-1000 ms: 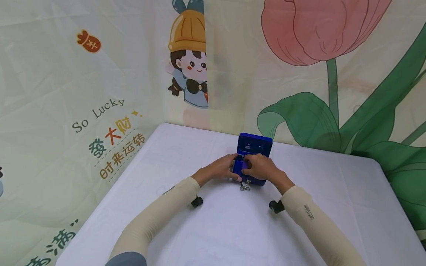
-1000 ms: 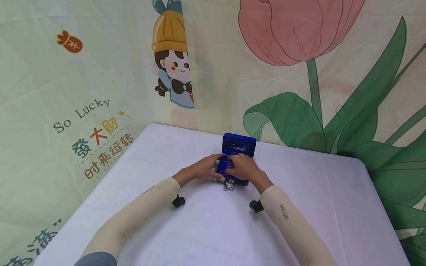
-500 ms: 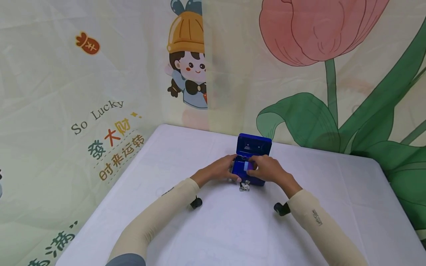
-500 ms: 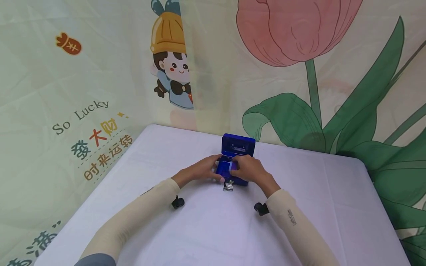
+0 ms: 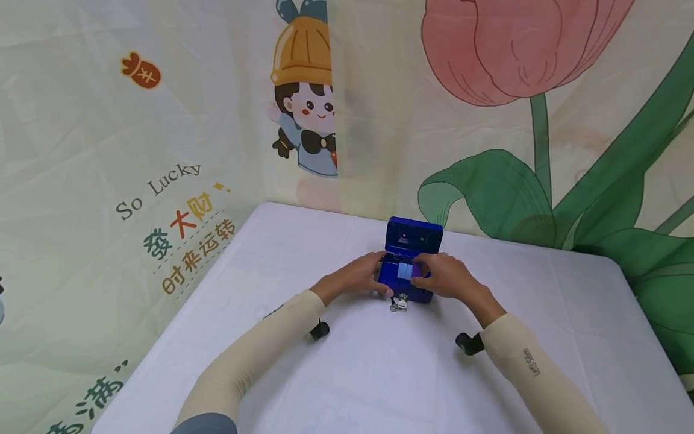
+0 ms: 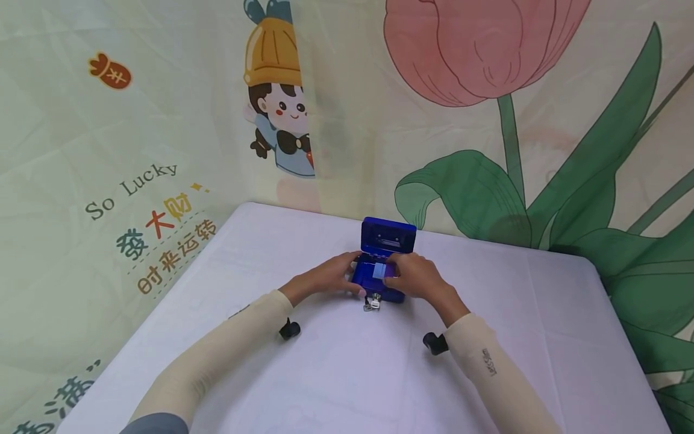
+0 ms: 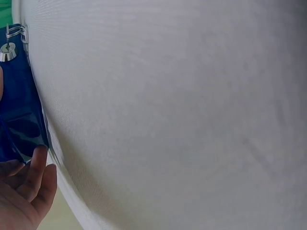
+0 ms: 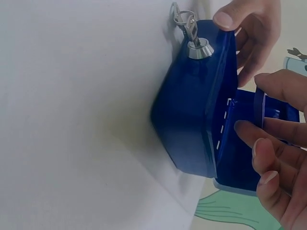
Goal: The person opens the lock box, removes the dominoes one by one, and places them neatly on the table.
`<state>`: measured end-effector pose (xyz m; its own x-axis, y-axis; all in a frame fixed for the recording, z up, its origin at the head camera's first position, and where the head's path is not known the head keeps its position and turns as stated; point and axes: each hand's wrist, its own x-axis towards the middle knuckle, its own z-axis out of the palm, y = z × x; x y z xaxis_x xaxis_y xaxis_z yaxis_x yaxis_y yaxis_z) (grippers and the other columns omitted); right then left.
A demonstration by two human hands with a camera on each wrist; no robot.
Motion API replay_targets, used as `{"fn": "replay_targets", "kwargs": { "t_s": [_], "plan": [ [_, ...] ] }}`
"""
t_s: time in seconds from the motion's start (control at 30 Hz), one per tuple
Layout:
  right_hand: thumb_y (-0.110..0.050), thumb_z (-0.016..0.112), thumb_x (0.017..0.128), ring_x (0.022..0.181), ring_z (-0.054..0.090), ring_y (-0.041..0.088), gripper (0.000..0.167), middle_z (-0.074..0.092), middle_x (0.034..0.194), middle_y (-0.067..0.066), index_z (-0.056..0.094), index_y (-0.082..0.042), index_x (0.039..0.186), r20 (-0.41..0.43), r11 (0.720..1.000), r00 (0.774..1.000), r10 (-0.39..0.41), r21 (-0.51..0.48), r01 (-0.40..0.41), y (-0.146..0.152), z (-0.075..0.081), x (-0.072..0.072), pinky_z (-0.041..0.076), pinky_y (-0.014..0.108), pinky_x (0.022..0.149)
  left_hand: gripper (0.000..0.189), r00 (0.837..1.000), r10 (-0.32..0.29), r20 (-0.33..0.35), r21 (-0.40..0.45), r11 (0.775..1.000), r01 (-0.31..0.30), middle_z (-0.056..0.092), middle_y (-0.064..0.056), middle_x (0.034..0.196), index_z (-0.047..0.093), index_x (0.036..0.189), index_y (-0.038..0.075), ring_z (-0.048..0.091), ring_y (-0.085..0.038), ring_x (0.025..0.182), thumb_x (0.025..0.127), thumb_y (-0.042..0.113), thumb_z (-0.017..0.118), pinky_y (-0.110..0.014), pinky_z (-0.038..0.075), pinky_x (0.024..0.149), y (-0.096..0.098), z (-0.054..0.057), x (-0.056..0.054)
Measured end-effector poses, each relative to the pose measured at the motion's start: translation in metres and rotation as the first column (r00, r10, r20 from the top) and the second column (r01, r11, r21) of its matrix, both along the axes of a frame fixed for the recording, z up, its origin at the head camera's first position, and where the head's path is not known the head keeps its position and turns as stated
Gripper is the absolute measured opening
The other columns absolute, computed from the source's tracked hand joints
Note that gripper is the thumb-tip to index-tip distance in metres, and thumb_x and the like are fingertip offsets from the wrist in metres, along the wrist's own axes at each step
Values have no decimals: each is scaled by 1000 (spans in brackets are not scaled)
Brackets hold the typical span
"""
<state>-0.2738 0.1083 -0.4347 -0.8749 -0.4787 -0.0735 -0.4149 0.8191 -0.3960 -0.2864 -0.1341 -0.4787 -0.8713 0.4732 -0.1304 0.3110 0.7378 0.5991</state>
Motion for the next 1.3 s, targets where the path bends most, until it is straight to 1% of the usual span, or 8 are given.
{"fn": "replay_targets", "kwargs": {
  "t_s": [0.17,0.43,0.63,0.83,0.93,1.07,1.3],
  "plan": [
    [-33,75,91,96,67,24,53,72,106,9,62,-4,133,8,1000,1000,-19,0,19,5,4,2,59,43,83,105,1000,-3,1,7,1000,3,39,-13,159,24,159,8,40,-28,145,81,46,83,-45,33,120,0,-1,0],
    [-33,75,90,91,63,22,53,70,97,6,61,-4,132,25,999,999,-48,-19,48,12,7,6,57,39,78,105,1000,0,2,-1,1000,0,39,-14,159,24,159,7,40,-29,146,81,46,83,-45,34,120,0,-1,1],
    [-32,75,90,97,64,26,53,71,101,7,61,-4,133,25,998,998,-51,-41,52,20,5,4,58,39,78,106,1000,-1,6,7,1000,1,38,-15,159,23,159,6,38,-30,147,81,45,83,-46,32,120,0,0,2],
    [-32,74,91,104,65,32,55,71,106,10,59,-3,135,44,996,997,-68,-55,70,30,4,2,58,44,83,107,1000,-5,4,11,1000,5,37,-12,160,23,160,9,38,-28,147,80,46,83,-45,32,120,-1,-3,-1],
    [-32,74,92,105,64,33,55,71,106,11,58,-2,135,37,996,997,-75,-53,77,35,2,1,57,46,85,108,1000,-2,4,6,1000,2,36,-11,161,22,160,10,37,-27,148,79,47,83,-44,32,120,-1,-4,-2],
    [-32,74,91,102,64,30,55,71,106,11,59,-3,135,43,994,995,-94,-60,96,41,-1,0,57,44,83,109,1000,-1,3,-5,1000,1,35,-12,162,21,160,10,36,-27,148,79,49,83,-44,32,121,-1,-5,-3],
    [-31,75,90,91,60,25,53,69,103,11,60,-2,133,87,991,989,-116,-58,121,50,-5,-2,55,35,73,110,1000,5,7,-8,1000,-5,35,-12,162,21,161,10,35,-27,149,79,50,83,-44,32,121,-2,-6,-2]
  ]
}}
